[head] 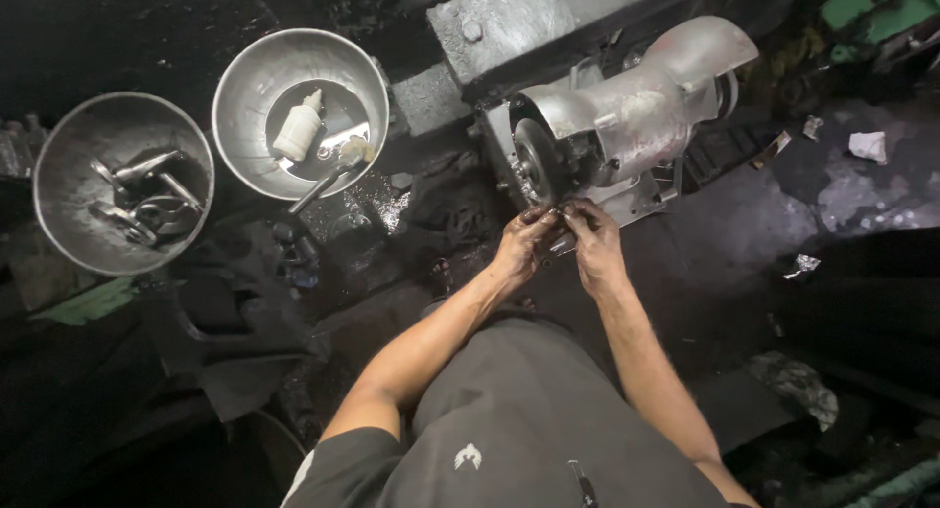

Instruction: The person grinds a metal part against a bench grinder, then rinses it in a bucket of water. They repeat this process with another metal part, alternating between grinding and rinsing.

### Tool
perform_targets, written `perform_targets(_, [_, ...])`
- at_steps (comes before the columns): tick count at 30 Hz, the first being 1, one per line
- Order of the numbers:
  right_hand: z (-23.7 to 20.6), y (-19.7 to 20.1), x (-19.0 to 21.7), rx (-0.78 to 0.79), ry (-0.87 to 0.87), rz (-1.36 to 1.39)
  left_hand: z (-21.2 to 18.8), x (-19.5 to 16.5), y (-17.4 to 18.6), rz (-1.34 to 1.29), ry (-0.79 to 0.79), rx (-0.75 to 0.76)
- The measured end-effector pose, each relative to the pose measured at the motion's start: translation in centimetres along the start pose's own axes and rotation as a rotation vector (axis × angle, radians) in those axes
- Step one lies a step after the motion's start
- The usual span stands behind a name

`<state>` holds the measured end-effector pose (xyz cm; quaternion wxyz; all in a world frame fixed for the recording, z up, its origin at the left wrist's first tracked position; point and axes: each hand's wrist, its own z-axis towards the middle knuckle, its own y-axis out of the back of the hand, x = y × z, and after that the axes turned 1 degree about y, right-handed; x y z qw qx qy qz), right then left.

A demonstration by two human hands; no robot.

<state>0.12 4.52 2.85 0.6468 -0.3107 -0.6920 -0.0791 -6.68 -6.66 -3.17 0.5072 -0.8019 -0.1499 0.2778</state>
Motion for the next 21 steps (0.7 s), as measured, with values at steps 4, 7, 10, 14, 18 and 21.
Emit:
perform_targets(4, [-0.6, 0.6, 0.2, 0.031, -0.009, -0.053, -0.7, -0.4, 0.3, 0.16, -0.029, -0.038])
perform_targets(7, [-1.2, 1.1, 0.3, 0.045, 0.065, -0.352, -1.6, -1.6, 0.5, 0.392, -0.166, -0.05])
perform_targets(10, [-0.8, 0.8, 0.1, 0.045, 0.102, -0.433, -2.1, -2.2, -0.3, 0.402, -0.173, -0.047])
perform_targets(14, [-0.2, 0.2, -0.2, -0.01, 0.03, -0.409, -2.1, -1.9, -0.5, 0.216, 0.073, -0.08])
perform_targets(18, [0.7, -1.0, 0.6, -0.008, 0.12, -0.424, -0.1, -1.5, 0.1, 0.139, 0.046, -0.058])
perform_targets(21, [-0.4, -2.0, 1.3, -0.029, 0.049, -0.375, 0.4, -1.2, 1.7, 0.193, 0.05, -0.082])
